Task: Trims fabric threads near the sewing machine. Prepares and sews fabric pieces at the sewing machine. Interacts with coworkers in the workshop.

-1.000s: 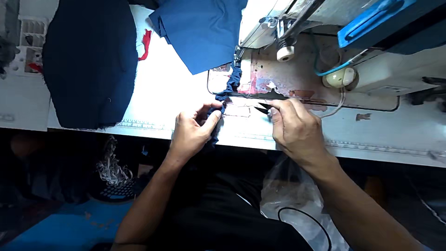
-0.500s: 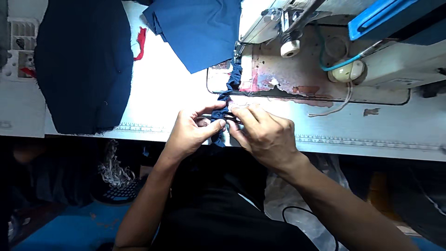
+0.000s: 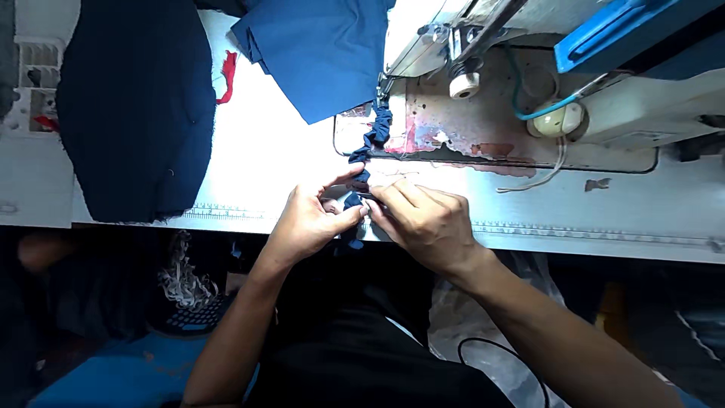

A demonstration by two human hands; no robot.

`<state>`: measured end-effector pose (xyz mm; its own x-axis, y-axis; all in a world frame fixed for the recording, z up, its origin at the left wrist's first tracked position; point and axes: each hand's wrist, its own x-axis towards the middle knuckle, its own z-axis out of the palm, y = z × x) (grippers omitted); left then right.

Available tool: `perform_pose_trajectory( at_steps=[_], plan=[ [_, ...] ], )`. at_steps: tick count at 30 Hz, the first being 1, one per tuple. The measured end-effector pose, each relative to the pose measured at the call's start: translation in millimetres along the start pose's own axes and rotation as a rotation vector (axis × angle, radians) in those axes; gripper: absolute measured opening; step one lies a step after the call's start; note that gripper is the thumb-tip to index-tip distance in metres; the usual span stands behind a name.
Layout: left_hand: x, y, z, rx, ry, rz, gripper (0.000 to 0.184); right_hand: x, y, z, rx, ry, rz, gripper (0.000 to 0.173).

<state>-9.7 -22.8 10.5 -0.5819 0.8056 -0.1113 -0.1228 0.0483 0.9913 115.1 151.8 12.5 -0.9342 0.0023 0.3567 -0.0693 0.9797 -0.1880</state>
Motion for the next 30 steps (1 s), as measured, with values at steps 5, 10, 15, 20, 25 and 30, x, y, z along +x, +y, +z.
perform_pose_trajectory(
  at_steps=[5, 10, 15, 20, 25, 30],
  plan=[
    [-11.0, -2.0, 17.1, 0.202, 0.060, 0.069, 0.060, -17.4, 15.6, -17.7, 0.024, -0.075, 0.233, 0.027],
    [-35.1, -16.5, 72.6, 0.344, -0.042, 0.262, 0.034, -38.5, 40.3, -23.9, 0.047, -0.066, 0.419, 0.032],
    [-32.9, -1.5, 79.2, 0.858, 0.000, 0.447, 0.031, -42.5, 49.2, -29.7, 0.047, -0.035, 0.462, 0.034],
    [47.3, 19.4, 38.9, 1.123, 0.323, 0.260, 0.061, -31.8, 50.0, -31.6, 0.091, -0.019, 0.488, 0.040],
    [96.6, -3.5, 16.6, 1.130, 0.238, 0.198, 0.032, -9.8, 55.8, -29.2, 0.088, -0.024, 0.443, 0.039],
    [100.2, -6.7, -15.0, 0.644, 0.254, 0.237, 0.012, 16.1, 62.0, -21.2, 0.093, -0.032, 0.430, 0.036]
  ],
)
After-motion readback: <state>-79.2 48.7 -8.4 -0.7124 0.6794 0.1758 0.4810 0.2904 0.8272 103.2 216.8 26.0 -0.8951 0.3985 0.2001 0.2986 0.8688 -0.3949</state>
